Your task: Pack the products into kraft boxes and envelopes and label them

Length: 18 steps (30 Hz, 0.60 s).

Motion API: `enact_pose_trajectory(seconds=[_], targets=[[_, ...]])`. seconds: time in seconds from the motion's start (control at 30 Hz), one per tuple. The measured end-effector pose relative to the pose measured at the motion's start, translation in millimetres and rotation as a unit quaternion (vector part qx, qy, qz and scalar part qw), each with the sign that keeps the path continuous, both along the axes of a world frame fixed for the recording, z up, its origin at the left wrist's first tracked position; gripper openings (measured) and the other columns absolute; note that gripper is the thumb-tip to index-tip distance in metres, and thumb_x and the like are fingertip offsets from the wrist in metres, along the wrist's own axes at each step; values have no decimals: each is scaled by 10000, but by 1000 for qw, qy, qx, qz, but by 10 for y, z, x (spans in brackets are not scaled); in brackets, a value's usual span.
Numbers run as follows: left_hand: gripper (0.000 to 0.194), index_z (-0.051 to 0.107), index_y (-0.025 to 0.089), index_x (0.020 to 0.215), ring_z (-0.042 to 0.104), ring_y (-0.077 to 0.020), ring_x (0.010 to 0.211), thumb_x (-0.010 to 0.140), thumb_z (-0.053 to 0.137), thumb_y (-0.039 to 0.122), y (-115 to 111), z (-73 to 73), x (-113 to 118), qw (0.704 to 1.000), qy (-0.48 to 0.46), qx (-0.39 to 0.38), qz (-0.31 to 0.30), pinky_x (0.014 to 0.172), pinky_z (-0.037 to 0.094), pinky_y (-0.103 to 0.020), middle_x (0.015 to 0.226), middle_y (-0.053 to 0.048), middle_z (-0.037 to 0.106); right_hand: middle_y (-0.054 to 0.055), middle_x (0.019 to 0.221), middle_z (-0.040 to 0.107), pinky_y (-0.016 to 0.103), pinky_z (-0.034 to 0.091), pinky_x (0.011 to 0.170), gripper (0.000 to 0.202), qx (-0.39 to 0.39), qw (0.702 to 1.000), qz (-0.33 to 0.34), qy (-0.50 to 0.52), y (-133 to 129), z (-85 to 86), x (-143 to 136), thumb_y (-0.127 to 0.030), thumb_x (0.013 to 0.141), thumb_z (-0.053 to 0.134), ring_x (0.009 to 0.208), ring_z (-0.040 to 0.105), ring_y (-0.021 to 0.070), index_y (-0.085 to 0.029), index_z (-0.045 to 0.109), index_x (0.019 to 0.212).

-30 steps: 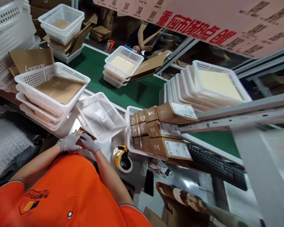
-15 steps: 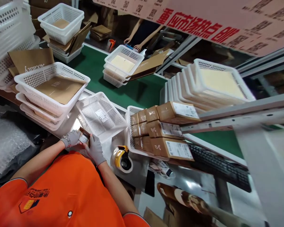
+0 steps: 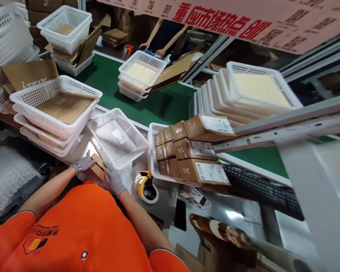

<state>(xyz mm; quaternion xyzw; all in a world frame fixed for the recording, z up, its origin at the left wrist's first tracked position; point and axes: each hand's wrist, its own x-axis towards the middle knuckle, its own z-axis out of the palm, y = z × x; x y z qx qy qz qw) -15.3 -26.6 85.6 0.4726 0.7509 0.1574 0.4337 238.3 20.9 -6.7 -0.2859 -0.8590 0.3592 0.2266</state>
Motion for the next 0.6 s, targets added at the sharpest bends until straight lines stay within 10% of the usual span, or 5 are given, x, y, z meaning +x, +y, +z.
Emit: enact_pose_trajectory(seconds=[0.27, 0.37, 0.47, 0.6], targets=[[457, 706, 144, 1389, 792, -245, 909, 998, 690, 379, 72, -93, 57, 992, -93, 40, 80, 809, 615, -314, 1058, -108, 848, 166, 1635, 649, 571, 527, 1271, 432, -6, 1000, 23, -16, -58, 146, 191, -451, 1097, 576, 1504, 627, 337, -241, 762, 1425], [365, 770, 165, 1239, 747, -233, 801, 989, 719, 426, 59, -125, 83, 989, -93, 73, 93, 742, 589, -306, 891, -68, 818, 198, 1446, 731, 634, 579, 1181, 470, 28, 985, -169, 2, -216, 2, 670, -468, 1105, 540, 1349, 703, 360, -235, 689, 1485], [277, 791, 172, 1156, 742, -222, 809, 943, 764, 348, 62, -208, 102, 985, -95, 91, 114, 742, 580, -288, 886, -60, 819, 314, 1403, 685, 803, 510, 1133, 792, 94, 902, -419, -43, -314, -254, 1284, -621, 1003, 644, 1345, 655, 501, -112, 556, 1603], [291, 801, 147, 1162, 765, -226, 857, 886, 774, 232, 93, -412, 144, 980, -117, 87, 133, 728, 584, -270, 1005, -94, 860, 435, 1347, 665, 828, 513, 1032, 1185, 15, 863, -479, -161, -239, -433, 1655, -681, 838, 729, 1284, 659, 614, 66, 387, 1691]])
